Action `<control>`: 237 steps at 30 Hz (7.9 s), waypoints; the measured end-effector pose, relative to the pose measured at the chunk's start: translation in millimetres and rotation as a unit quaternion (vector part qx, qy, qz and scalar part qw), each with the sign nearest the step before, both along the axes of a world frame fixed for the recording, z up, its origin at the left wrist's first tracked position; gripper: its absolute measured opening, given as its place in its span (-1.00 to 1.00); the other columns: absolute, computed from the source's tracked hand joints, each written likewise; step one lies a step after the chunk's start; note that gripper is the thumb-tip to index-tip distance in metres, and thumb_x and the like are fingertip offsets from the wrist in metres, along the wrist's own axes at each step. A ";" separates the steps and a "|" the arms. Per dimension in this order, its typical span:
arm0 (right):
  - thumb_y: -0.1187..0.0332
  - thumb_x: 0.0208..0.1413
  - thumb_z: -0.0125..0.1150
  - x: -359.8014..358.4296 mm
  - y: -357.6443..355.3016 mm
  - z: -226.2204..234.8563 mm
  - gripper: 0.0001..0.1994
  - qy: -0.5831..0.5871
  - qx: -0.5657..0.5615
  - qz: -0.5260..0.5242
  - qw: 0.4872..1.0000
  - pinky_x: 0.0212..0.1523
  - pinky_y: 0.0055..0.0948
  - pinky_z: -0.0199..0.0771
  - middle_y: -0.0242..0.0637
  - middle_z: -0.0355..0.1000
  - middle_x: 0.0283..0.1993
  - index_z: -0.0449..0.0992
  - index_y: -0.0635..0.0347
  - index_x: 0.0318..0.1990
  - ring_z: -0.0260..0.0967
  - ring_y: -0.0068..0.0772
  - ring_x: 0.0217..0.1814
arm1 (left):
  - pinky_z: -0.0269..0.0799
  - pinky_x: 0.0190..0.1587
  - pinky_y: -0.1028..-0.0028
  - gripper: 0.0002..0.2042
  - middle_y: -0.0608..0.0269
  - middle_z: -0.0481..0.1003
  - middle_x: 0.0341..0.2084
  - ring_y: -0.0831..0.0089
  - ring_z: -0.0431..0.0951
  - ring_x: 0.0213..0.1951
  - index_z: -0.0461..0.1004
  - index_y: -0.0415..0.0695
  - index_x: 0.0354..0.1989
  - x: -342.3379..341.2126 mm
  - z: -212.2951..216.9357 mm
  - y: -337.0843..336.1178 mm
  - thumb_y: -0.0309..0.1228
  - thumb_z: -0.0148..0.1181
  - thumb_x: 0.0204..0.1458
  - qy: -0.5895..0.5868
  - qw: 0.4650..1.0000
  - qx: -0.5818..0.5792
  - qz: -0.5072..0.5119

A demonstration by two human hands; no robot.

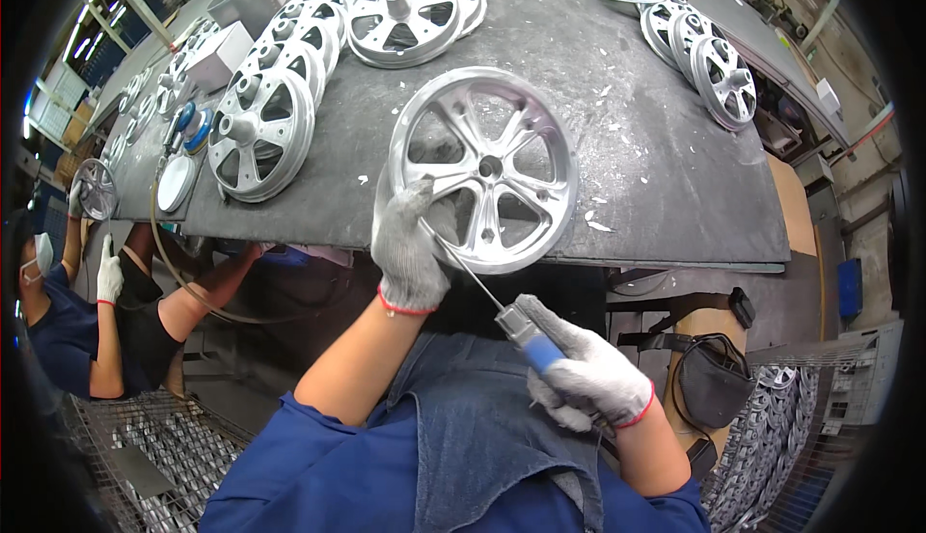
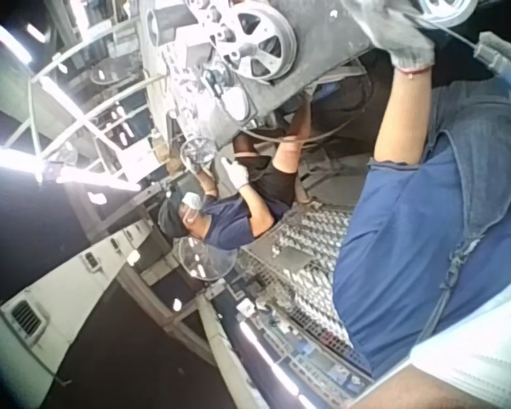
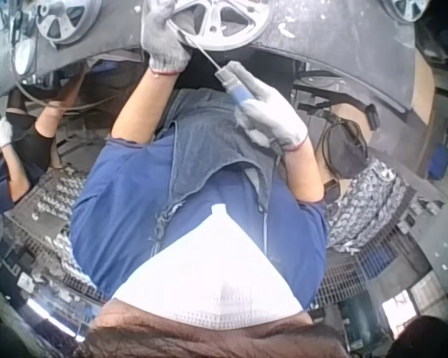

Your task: The person scrapes the inner spokes and edges of a metal wheel using a scraping tool, then turns the wheel and scrapes along its outer rim.

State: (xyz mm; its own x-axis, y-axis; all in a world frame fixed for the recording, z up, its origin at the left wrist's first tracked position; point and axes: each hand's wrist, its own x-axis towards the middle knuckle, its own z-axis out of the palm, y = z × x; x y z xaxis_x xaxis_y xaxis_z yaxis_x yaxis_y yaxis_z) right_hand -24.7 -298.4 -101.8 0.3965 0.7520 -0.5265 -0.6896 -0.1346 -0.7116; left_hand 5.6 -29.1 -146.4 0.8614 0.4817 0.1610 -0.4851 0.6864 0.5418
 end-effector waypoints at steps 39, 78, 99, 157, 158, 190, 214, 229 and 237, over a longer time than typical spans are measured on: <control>0.34 0.34 0.42 21.6 5.2 -2.8 -0.39 -0.592 -0.186 -0.029 0.783 0.26 -0.21 0.65 0.02 0.69 0.23 0.47 0.11 0.53 0.68 0.05 0.25 | 0.69 0.22 0.12 -0.60 -0.14 0.68 -0.06 0.07 0.73 0.02 0.53 -0.42 0.26 2.0 37.3 74.1 -0.48 0.16 0.30 0.298 0.932 0.196 -0.066; 0.38 0.12 0.64 -3.1 -1.1 11.8 0.04 -0.256 -0.115 -0.140 0.950 -0.16 -0.48 0.68 -0.05 0.53 0.47 0.14 0.09 0.73 0.60 -0.55 -0.24 | 0.72 0.11 0.28 -0.50 -0.10 0.51 0.18 0.30 0.70 -0.01 0.28 -0.35 0.40 -49.9 25.0 -1.2 -0.42 0.15 0.35 0.119 0.981 0.120 0.090; 0.26 0.37 0.37 -9.6 9.5 6.8 -0.34 -0.531 -0.216 0.052 0.818 0.20 -0.12 0.69 -0.05 0.70 0.19 0.37 -0.04 0.60 0.69 0.09 0.16 | 0.75 0.10 0.25 -0.40 -0.09 0.63 0.06 0.21 0.73 0.00 0.44 -0.43 0.41 -32.3 39.7 71.5 -0.55 0.16 0.13 0.224 0.916 0.332 0.006; 0.39 0.20 0.53 1.7 -8.7 -4.6 -0.08 -0.165 -0.105 -0.092 0.976 -0.25 -0.53 0.63 -0.06 0.63 0.27 0.20 0.19 0.69 0.63 -0.50 -0.28 | 0.54 0.39 0.05 -0.43 -0.05 0.42 0.41 0.06 0.55 0.35 0.23 -0.25 0.58 -43.7 15.2 -9.1 -0.33 0.07 0.45 0.094 0.992 0.070 0.039; 0.40 0.20 0.54 3.4 -14.1 -17.3 -0.08 -0.275 -0.134 -0.092 0.947 -0.01 -0.47 0.64 -0.02 0.60 0.35 0.21 0.22 0.69 0.66 -0.38 -0.03 | 0.57 0.35 0.06 -0.44 -0.04 0.51 0.32 0.09 0.60 0.28 0.30 -0.29 0.54 -37.6 19.6 3.1 -0.26 0.11 0.46 0.122 0.989 0.076 0.021; 0.26 0.24 0.50 18.6 11.3 7.2 -0.21 -0.578 -0.214 -0.031 0.787 0.23 -0.16 0.67 0.02 0.69 0.16 0.34 0.03 0.62 0.69 0.04 0.19 | 0.69 -0.35 0.45 -0.52 0.09 0.72 -0.19 0.38 0.72 -0.36 0.57 -0.35 0.26 -20.2 24.2 115.2 -0.20 0.26 0.34 0.229 0.932 0.250 -0.128; 0.35 0.39 0.32 29.2 41.1 9.0 -0.25 -0.444 -0.046 0.041 0.894 0.37 -0.32 0.52 0.09 0.63 0.34 0.20 0.15 0.69 0.62 -0.28 0.34 | 0.83 -0.08 0.14 -0.46 -0.21 0.62 0.11 0.04 0.74 0.07 0.33 -0.37 0.45 -62.8 37.3 50.3 -0.26 0.09 0.44 0.149 0.969 0.106 -0.166; 0.17 0.29 0.48 51.0 36.8 11.1 -0.22 -0.578 -0.173 -0.039 0.796 0.33 -0.19 0.59 0.13 0.61 0.32 0.33 0.00 0.63 0.60 0.17 0.37 | 0.79 0.11 0.14 -0.51 -0.17 0.55 0.20 0.10 0.70 0.14 0.33 -0.38 0.39 -38.3 22.8 16.6 -0.41 0.15 0.35 0.137 0.984 0.082 -0.077; 0.26 0.38 0.36 50.3 41.6 17.4 -0.38 -0.615 -0.200 0.047 0.761 0.17 -0.05 0.64 0.11 0.63 0.14 0.41 -0.09 0.57 0.63 0.22 0.17 | 0.68 0.19 0.21 -0.48 -0.08 0.63 0.08 0.20 0.71 0.08 0.40 -0.38 0.42 -21.9 30.6 52.5 -0.53 0.10 0.26 0.205 0.954 0.190 -0.108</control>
State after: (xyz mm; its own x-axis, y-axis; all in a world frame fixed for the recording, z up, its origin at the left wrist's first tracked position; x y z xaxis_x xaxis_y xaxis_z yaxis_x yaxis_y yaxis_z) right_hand 25.6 -256.7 -84.5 0.7288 0.6847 0.0049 0.4912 -0.5179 -0.7003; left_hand -16.2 23.4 -115.8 0.9621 0.2597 -0.0827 -0.0487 0.4621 0.8855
